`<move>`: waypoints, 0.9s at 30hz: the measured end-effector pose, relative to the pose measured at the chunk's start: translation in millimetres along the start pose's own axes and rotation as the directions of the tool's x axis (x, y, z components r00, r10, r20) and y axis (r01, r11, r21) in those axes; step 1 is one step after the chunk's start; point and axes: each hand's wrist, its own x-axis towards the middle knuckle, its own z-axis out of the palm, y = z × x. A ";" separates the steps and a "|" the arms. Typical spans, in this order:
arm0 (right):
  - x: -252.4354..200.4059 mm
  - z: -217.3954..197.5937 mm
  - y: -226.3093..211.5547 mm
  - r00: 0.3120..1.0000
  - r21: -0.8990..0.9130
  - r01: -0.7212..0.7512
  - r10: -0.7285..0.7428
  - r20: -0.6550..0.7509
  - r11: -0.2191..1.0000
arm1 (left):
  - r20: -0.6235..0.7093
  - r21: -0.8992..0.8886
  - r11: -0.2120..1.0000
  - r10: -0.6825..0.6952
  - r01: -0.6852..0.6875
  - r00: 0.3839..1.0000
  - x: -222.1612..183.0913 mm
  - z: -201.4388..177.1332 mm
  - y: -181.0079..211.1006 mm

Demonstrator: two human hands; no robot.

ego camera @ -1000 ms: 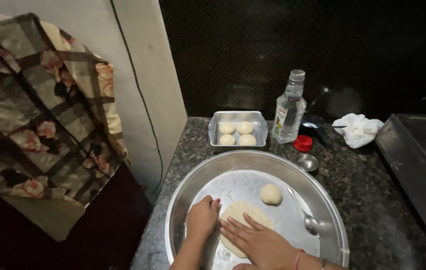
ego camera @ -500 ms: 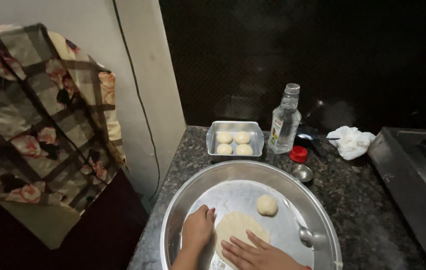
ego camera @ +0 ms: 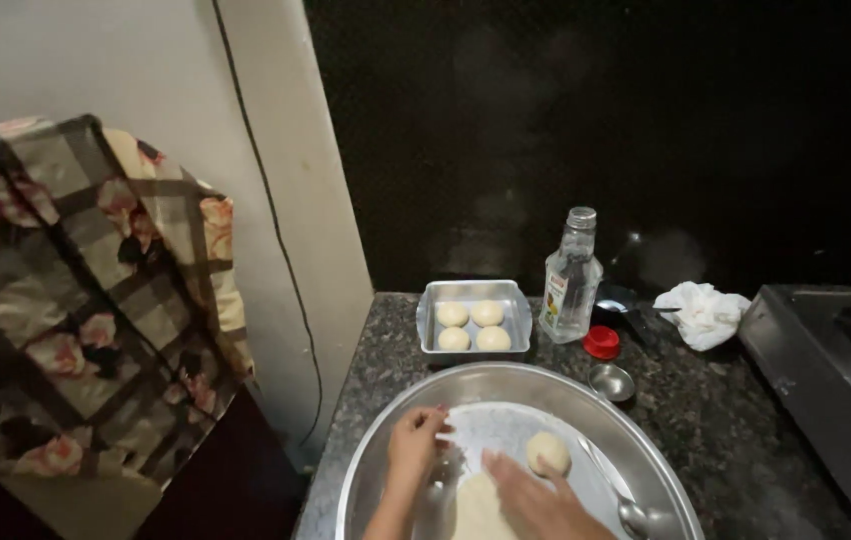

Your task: Flattening dough balls and arranging them in a square baking tray.

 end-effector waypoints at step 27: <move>201.8 -69.6 110.7 0.431 0.239 -0.870 0.901 -0.053 0.431 | 0.063 -0.478 0.798 -0.385 0.367 0.921 171.3 50.8 15.0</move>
